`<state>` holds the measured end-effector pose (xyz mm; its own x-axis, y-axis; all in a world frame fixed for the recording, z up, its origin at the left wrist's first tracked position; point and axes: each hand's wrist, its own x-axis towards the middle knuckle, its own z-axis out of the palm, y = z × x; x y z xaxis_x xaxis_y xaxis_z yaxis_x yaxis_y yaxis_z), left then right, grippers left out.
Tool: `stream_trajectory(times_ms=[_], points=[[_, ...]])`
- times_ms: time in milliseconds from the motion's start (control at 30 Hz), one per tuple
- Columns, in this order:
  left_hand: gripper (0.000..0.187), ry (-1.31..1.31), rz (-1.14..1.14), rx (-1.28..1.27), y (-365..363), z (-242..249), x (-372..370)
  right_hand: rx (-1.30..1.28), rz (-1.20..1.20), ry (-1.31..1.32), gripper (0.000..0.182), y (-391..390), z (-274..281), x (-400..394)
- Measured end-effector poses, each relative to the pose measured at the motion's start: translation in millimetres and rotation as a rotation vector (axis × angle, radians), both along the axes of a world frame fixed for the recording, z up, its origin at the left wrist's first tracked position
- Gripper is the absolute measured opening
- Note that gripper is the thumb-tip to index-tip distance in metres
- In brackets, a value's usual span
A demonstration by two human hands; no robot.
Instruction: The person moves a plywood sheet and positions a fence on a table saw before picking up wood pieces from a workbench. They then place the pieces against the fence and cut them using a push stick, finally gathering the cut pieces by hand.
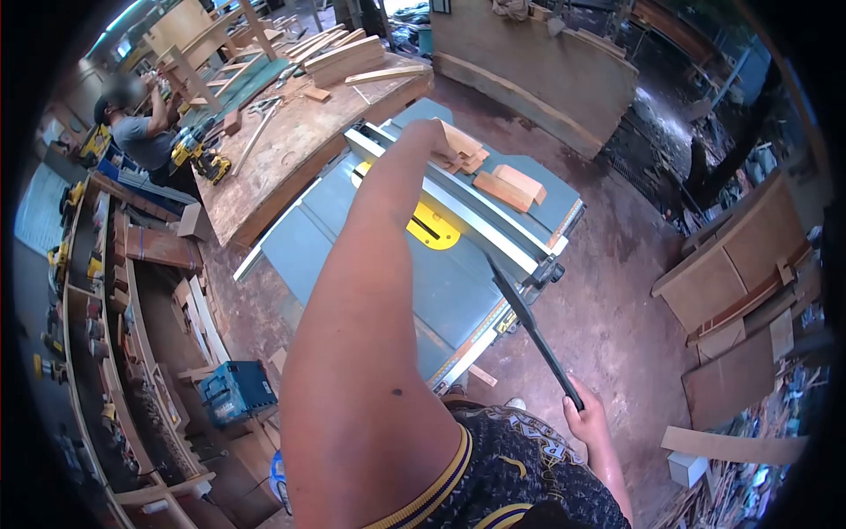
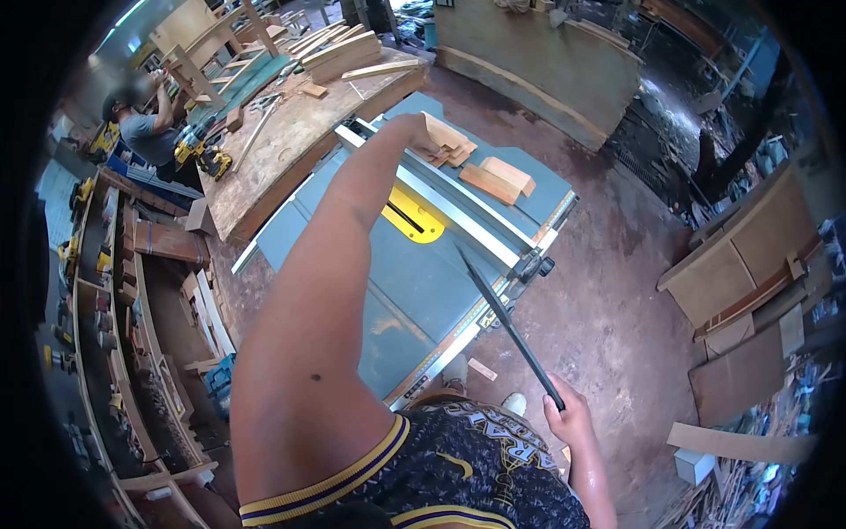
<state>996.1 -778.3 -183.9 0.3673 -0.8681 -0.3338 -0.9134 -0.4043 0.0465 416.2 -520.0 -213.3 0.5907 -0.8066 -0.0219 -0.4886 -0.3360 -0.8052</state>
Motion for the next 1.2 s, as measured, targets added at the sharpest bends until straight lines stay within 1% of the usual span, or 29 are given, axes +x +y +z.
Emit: stream_trajectory(times_ms=[33,67,100,133,200,267,300,333,367,400,433,467,500,567,600,633,667,733,767,833,867,900,933,967,1000,1033,1100,1167,1200], points=[[0.086,-0.002,-0.003,0.001,-2.5,-7.3,4.7,-0.021,0.009,-0.014,0.038,-1.4,-5.2,2.1],[0.079,-0.018,-0.003,-0.098,-4.4,-14.2,8.3,-0.021,0.006,-0.017,0.038,-2.1,-11.2,1.4],[0.072,-0.032,-0.006,-0.195,-7.6,-18.2,11.1,0.039,-0.011,-0.01,0.037,-1.7,-18.4,-1.6],[0.072,-0.032,-0.015,-0.185,-6.7,-11.6,11.6,0.107,-0.029,-0.002,0.036,2.1,-24.4,-5.8],[0.058,0.013,-0.136,-0.414,1.9,14.8,10.8,0.137,-0.073,-0.024,0.036,5.4,-28.5,-5.6],[0.037,0.026,-0.171,-0.608,-4.8,9.0,21.8,0.147,-0.115,-0.041,0.038,6.9,-46.2,-13.7],[0.029,-0.165,-0.465,-0.495,-11.5,9.1,37.1,0.11,-0.137,-0.077,0.038,9.0,-57.2,-17.5],[0.028,-0.17,-0.453,-0.537,-14.2,3.2,44.1,0.074,-0.157,-0.111,0.038,10.2,-65.1,-21.1],[0.028,-0.048,-0.287,-0.543,-17.6,1.5,45.2,0.108,-0.188,-0.097,0.038,12.4,-69.7,-28.1],[0.029,-0.16,-0.195,-0.465,-12.1,10.7,37.3,0.14,-0.216,-0.087,0.038,16.4,-75.1,-34.0],[0.03,-0.191,-0.188,-0.485,-1.9,19.6,35.4,0.037,-0.237,-0.175,0.04,21.1,-87.0,-36.6],[0.027,0.027,-0.073,-0.82,9.3,18.2,46.1,0.104,-0.225,-0.2,0.04,22.5,-92.5,-42.0],[0.027,-0.12,-0.156,-0.995,18.3,16.6,56.0,0.193,-0.3,-0.276,0.036,27.8,-96.1,-42.7],[0.023,-0.023,-0.121,-1.181,74.6,59.8,9.3,0.439,-0.446,-0.327,0.025,33.2,-137.3,-55.5],[0.024,0.335,0.191,-1.076,121.4,96.2,-50.1,0.565,-0.505,-0.37,0.022,28.2,-151.6,-52.3],[0.026,0.112,0.083,-1.204,144.4,88.7,-37.9,0.622,-0.535,-0.225,0.018,19.1,-153.1,-38.7],[0.031,0.011,-0.014,-1.181,170.9,90.3,-41.4,0.783,-0.487,-0.246,0.015,12.2,-175.5,-30.6],[0.03,0.009,0.104,-1.191,242.8,90.0,-104.4,0.989,-0.366,-0.451,0.012,13.1,-221.5,0.9],[0.031,-0.121,0.151,-1.146,275.5,78.6,-120.3,1.143,-0.404,-0.607,0.013,18.0,-231.3,23.1],[0.031,-0.347,0.237,-1.091,338.7,37.3,-149.8,1.244,-0.532,-0.71,0.012,36.2,-275.0,72.5],[0.031,-0.31,0.322,-1.036,369.7,15.5,-164.4,1.265,-0.491,-0.749,0.014,45.6,-311.2,96.3],[0.031,-0.358,0.36,-1.009,400.0,-11.2,-177.4,1.283,-0.444,-0.788,0.017,50.9,-333.3,118.0],[0.032,-0.423,0.295,-1.042,426.5,-37.3,-188.6,1.303,-0.589,-0.671,0.016,53.0,-325.6,136.5],[0.033,-0.335,0.57,-0.943,445.6,-54.5,-216.2,1.311,-0.721,-0.561,0.016,54.5,-310.0,159.0],[0.036,-0.31,0.598,-0.893,467.8,-74.2,-227.1,1.286,-0.858,-0.761,0.018,57.2,-275.5,177.9],[0.04,-0.284,0.686,-0.747,480.0,-79.7,-243.1,1.439,-0.808,-0.858,0.015,61.5,-346.1,209.8],[0.043,-0.13,0.752,-0.642,486.8,-81.1,-273.2,1.573,-0.618,-0.693,0.024,54.5,-317.9,208.5],[0.043,-0.252,0.546,-0.618,501.6,-116.3,-268.6,1.537,-0.612,-0.841,0.01,60.1,-324.5,199.9],[0.043,-0.25,0.518,-0.621,499.9,-120.0,-270.0,1.545,-0.516,-0.912,0.009,61.1,-346.7,186.4]])
